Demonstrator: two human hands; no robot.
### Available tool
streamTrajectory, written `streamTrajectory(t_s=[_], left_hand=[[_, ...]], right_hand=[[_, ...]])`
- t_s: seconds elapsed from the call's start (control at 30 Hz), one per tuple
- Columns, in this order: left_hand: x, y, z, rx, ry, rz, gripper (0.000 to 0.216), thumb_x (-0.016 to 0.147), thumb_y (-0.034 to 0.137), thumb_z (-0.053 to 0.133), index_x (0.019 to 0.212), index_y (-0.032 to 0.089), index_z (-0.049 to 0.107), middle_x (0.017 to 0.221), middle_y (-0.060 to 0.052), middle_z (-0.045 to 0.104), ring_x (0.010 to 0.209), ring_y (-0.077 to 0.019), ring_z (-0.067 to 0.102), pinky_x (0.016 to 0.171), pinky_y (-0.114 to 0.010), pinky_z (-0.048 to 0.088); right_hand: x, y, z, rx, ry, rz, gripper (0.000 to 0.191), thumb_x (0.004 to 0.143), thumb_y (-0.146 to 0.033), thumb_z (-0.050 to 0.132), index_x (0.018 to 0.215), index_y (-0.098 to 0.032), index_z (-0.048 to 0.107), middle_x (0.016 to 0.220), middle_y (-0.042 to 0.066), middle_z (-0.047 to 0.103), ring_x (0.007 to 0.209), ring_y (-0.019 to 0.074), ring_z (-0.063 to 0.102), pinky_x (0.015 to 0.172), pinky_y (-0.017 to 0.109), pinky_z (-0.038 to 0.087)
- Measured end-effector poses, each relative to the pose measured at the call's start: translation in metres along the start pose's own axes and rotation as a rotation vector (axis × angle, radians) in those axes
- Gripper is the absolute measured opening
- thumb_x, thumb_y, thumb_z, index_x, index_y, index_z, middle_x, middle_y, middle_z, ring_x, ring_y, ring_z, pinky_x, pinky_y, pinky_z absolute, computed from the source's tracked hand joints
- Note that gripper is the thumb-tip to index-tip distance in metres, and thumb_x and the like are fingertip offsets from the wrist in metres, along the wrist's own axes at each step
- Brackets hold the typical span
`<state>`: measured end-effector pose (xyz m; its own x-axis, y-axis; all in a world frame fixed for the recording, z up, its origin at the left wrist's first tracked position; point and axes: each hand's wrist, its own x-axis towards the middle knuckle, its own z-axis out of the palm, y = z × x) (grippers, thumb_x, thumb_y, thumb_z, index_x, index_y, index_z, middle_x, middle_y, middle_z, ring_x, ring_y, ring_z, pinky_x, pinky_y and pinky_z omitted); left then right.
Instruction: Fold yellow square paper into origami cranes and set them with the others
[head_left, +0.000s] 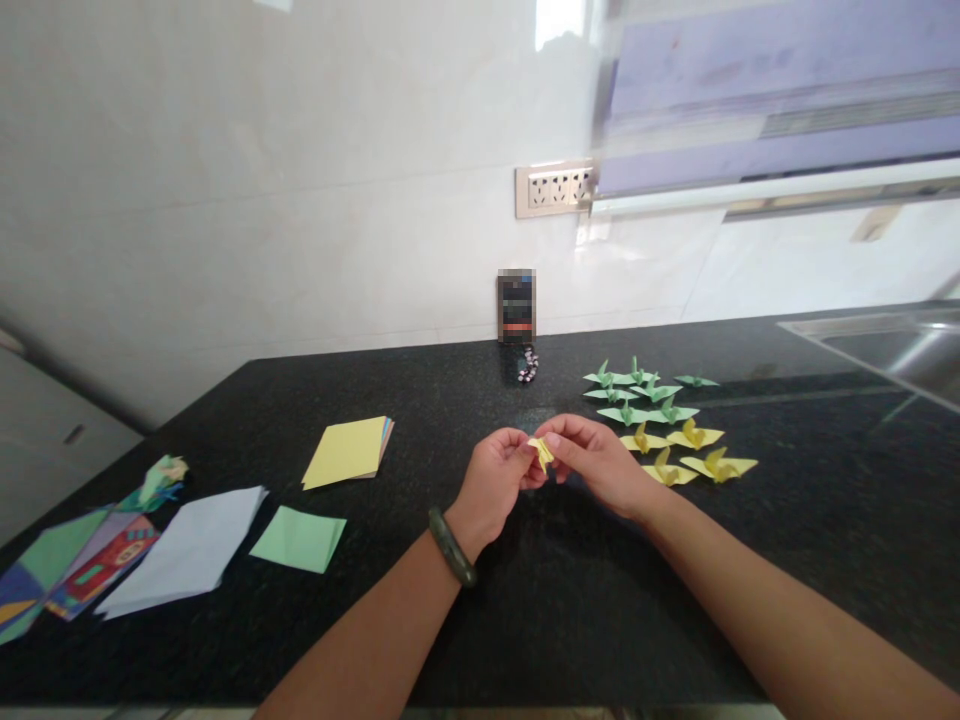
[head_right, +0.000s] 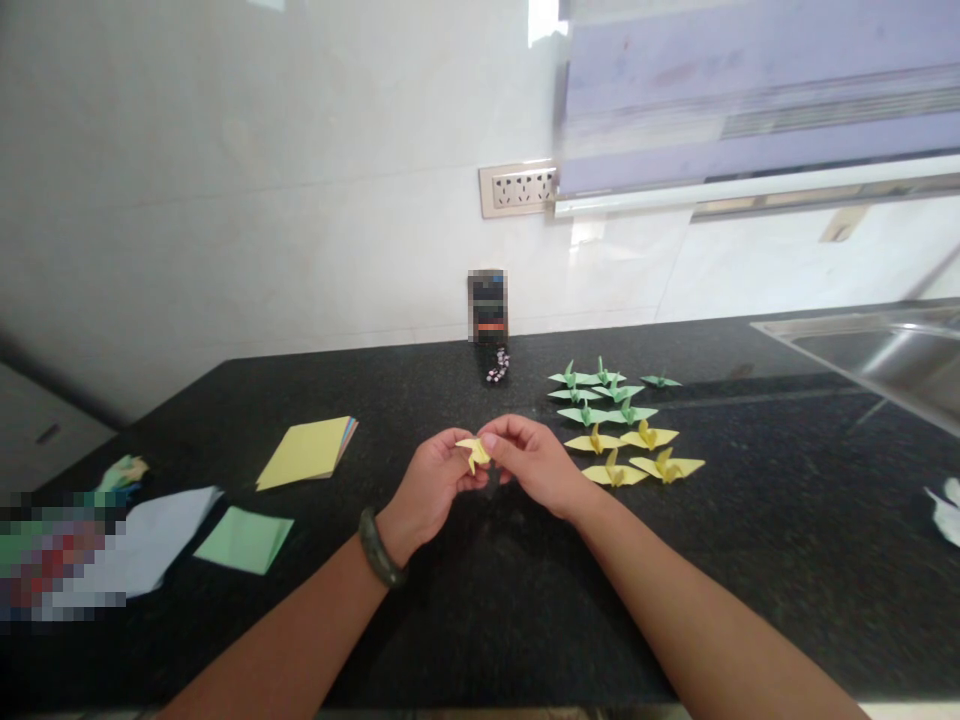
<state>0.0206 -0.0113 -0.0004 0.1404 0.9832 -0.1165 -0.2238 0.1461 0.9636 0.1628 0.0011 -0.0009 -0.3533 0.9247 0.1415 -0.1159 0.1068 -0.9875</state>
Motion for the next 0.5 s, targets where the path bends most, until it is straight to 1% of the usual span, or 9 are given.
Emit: streamTrajectory(t_s=[0.1, 0.2, 0.33, 0.4, 0.47, 0.5], left_hand=[[0.001, 0.0, -0.001, 0.027, 0.018, 0.016, 0.021, 0.073, 0.032, 0.061, 0.071, 0.013, 0.054, 0.063, 0.001, 0.054, 0.056, -0.0082, 0.052, 0.055, -0.022, 0.047], [0.002, 0.0, -0.003, -0.017, 0.019, 0.017, 0.021, 0.075, 0.033, 0.058, 0.073, 0.013, 0.053, 0.064, 0.001, 0.052, 0.058, -0.0085, 0.05, 0.055, -0.023, 0.048], [0.003, 0.003, -0.006, -0.09, 0.038, 0.019, 0.019, 0.073, 0.029, 0.061, 0.071, 0.014, 0.051, 0.062, 0.002, 0.051, 0.057, -0.0076, 0.05, 0.056, -0.024, 0.049], [0.005, 0.005, -0.008, -0.132, 0.009, 0.008, 0.018, 0.072, 0.028, 0.063, 0.078, 0.014, 0.053, 0.063, 0.003, 0.052, 0.055, -0.007, 0.049, 0.055, -0.022, 0.048], [0.006, 0.005, -0.011, -0.145, -0.051, -0.017, 0.023, 0.073, 0.031, 0.063, 0.086, 0.015, 0.055, 0.063, 0.002, 0.053, 0.053, -0.0065, 0.049, 0.053, -0.021, 0.046], [0.007, 0.005, -0.013, -0.134, -0.089, -0.038, 0.024, 0.073, 0.034, 0.062, 0.086, 0.015, 0.056, 0.062, 0.002, 0.053, 0.052, -0.0063, 0.048, 0.052, -0.021, 0.045]], right_hand=[[0.0, 0.001, 0.0, 0.008, -0.003, 0.016, 0.028, 0.078, -0.042, 0.059, 0.081, -0.015, 0.06, 0.066, -0.002, 0.055, 0.056, 0.0076, 0.05, 0.048, 0.019, 0.042], [0.001, 0.002, 0.0, 0.021, 0.005, 0.045, 0.029, 0.077, -0.043, 0.059, 0.075, -0.015, 0.059, 0.061, -0.003, 0.053, 0.052, 0.0068, 0.048, 0.046, 0.018, 0.041], [0.003, 0.003, -0.002, 0.092, 0.088, 0.083, 0.029, 0.073, -0.041, 0.064, 0.065, -0.015, 0.055, 0.055, -0.004, 0.05, 0.045, 0.0053, 0.044, 0.042, 0.017, 0.037], [0.003, 0.003, -0.003, 0.14, 0.108, 0.11, 0.028, 0.072, -0.039, 0.066, 0.063, -0.015, 0.055, 0.052, -0.005, 0.049, 0.042, 0.0048, 0.041, 0.039, 0.017, 0.036], [0.004, 0.002, -0.004, 0.175, 0.096, 0.145, 0.026, 0.07, -0.037, 0.066, 0.063, -0.014, 0.055, 0.051, -0.005, 0.049, 0.041, 0.0047, 0.04, 0.037, 0.017, 0.035], [0.004, 0.001, -0.004, 0.188, 0.085, 0.162, 0.025, 0.07, -0.035, 0.066, 0.062, -0.014, 0.055, 0.051, -0.005, 0.049, 0.04, 0.0047, 0.04, 0.037, 0.017, 0.035]])
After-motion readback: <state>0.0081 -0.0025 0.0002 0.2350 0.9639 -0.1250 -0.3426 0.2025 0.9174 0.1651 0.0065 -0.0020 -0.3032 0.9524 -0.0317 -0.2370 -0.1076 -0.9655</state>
